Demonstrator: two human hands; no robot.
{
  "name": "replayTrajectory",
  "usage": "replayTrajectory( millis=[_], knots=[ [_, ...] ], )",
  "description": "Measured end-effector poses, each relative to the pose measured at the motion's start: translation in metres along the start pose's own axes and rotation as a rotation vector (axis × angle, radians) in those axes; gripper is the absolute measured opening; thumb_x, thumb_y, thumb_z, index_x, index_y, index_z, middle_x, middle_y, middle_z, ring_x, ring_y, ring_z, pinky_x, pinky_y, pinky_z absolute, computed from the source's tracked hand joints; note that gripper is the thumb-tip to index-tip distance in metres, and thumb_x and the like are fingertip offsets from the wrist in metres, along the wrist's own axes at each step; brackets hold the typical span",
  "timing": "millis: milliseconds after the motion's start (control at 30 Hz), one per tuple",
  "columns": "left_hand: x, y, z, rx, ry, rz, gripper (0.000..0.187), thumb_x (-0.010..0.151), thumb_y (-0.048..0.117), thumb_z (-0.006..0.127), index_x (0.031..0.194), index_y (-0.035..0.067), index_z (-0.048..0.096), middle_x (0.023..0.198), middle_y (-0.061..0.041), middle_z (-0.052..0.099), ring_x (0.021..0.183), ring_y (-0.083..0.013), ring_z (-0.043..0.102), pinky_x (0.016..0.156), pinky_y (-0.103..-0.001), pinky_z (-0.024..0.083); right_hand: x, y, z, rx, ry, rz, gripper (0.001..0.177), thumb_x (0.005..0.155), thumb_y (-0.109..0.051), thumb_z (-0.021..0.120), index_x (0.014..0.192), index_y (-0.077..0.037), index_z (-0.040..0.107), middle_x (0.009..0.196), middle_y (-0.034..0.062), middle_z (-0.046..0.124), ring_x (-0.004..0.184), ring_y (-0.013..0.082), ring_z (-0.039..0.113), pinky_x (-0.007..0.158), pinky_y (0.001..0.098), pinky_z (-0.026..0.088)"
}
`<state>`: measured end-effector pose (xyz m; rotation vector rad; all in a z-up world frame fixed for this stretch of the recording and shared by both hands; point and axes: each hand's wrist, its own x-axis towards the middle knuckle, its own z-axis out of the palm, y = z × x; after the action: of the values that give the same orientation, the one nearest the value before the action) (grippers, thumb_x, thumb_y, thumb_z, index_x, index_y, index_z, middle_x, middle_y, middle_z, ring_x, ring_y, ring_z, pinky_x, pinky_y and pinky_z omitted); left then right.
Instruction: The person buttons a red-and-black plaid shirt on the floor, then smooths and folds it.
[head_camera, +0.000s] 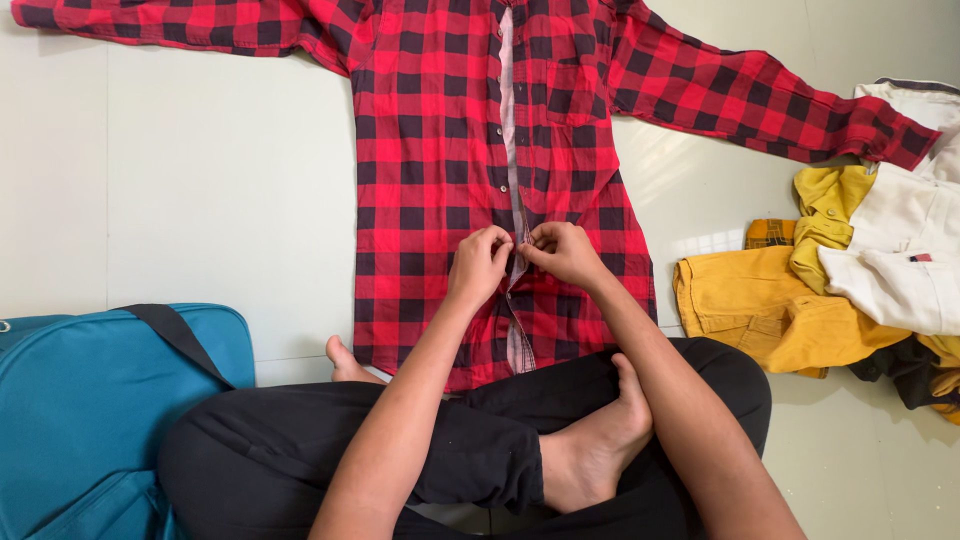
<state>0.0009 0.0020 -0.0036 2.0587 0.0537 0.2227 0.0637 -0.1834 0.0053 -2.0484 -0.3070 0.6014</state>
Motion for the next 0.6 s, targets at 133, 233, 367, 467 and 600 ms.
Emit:
replayTrajectory(
  millis=[133,233,367,467,600],
  knots=[
    [0.004,-0.003,0.001,-0.170,-0.140,-0.249,0.009,0.093,0.009,0.067,0.097,0.001,0.068,0.083,-0.013,0.076,0.060,-0.0197,0.074,0.055,-0.032,0.056,0.002,0.003,0.001,0.036,-0.012,0.004,0.027,0.089,-0.022,0.077,0.094,0.003,0.072,0.075,0.0069,0.075,0.061,0.0101,0.071,0.055,0.0258,0.055],
    [0.004,-0.008,0.005,-0.212,-0.115,-0.241,0.010,0.093,0.009,0.069,0.096,0.000,0.069,0.083,-0.011,0.075,0.057,-0.0133,0.072,0.050,-0.028,0.055,0.003,0.007,0.003,0.028,-0.058,0.016,0.026,0.090,-0.021,0.077,0.096,0.004,0.072,0.077,0.0073,0.076,0.065,0.0099,0.070,0.058,0.0250,0.056],
    [0.004,-0.015,0.008,-0.263,-0.110,-0.259,0.011,0.092,0.008,0.069,0.099,-0.001,0.070,0.086,-0.010,0.075,0.059,-0.0140,0.073,0.052,-0.028,0.056,0.004,0.009,0.004,0.083,-0.084,0.014,0.023,0.091,-0.017,0.075,0.099,0.004,0.073,0.080,0.0078,0.076,0.068,0.0101,0.071,0.060,0.0255,0.057],
    [0.004,-0.018,0.010,-0.285,-0.110,-0.258,0.013,0.093,0.008,0.069,0.101,-0.001,0.071,0.086,-0.009,0.075,0.061,-0.0136,0.073,0.053,-0.027,0.057,0.004,0.009,0.004,0.087,-0.072,0.011,0.023,0.090,-0.016,0.075,0.100,0.005,0.072,0.081,0.0078,0.077,0.068,0.0102,0.072,0.061,0.0260,0.058],
    [0.004,-0.016,0.008,-0.292,-0.112,-0.268,0.013,0.093,0.009,0.069,0.101,-0.001,0.071,0.085,-0.009,0.076,0.062,-0.0137,0.073,0.054,-0.027,0.057,0.003,0.006,0.003,0.079,-0.062,0.018,0.023,0.090,-0.016,0.076,0.100,0.005,0.072,0.082,0.0086,0.077,0.068,0.0111,0.071,0.060,0.0266,0.058]
  ],
)
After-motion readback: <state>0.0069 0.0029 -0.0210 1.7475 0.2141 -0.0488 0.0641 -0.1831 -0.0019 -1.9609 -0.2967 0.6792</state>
